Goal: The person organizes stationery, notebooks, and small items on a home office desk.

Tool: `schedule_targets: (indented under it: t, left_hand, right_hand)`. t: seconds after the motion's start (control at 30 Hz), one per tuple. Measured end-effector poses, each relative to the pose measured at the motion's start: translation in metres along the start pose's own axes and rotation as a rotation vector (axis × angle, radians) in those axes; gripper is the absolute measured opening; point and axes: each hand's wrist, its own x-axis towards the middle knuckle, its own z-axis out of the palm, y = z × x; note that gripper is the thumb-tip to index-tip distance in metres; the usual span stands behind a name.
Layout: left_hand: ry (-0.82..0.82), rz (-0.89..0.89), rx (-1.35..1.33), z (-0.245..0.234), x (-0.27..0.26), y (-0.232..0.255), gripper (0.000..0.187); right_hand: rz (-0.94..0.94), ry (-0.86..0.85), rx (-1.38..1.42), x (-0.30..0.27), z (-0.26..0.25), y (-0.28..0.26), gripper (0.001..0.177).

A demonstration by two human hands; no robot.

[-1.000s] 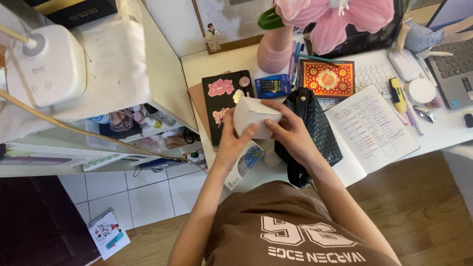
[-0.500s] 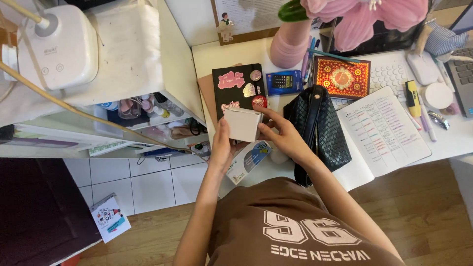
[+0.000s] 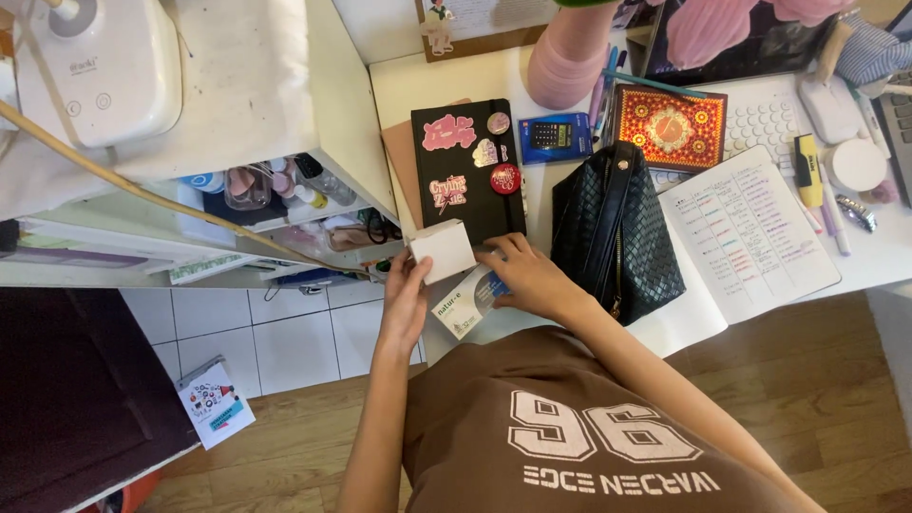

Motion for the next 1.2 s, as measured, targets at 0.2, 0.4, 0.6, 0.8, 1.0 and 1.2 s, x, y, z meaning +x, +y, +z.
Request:
schedule_targets:
  t: [0.2, 0.4, 0.6, 0.8, 1.0, 1.2]
  left_hand:
    - [0.105, -0.131, 0.524, 0.017, -0.035, 0.024, 0.078]
    - [-0.100, 0.094, 0.523, -0.003, -0.039, -0.007, 0.085]
    - [-0.155, 0.153, 0.968, 0.027, -0.039, 0.016, 0.082]
    - [-0.269, 0.343, 1.242, 0.045, -0.033, 0.024, 0.083]
    - [-0.304, 0.022, 1.592, 0.085, -0.034, 0.059, 0.108]
    - [-0.131, 0.502, 1.143, 0.121, -0.027, 0.059, 0.038]
  right_hand:
    - [0.004, 0.011, -0.122, -0.003, 0.003, 0.002, 0.071]
    - [0.080, -0.015, 0.080, -0.017, 0.006, 0.015, 0.064]
    - [0.178, 0.070, 0.246, -0.024, -0.006, 0.025, 0.058]
    - [0.212, 0.134, 0.158, -0.026, -0.009, 0.048, 0.051]
    - [0.202, 0.240, 0.408, -0.035, -0.025, 0.050, 0.028]
    - [0.330, 0.359, 0.934, -0.055, -0.045, 0.039, 0.015]
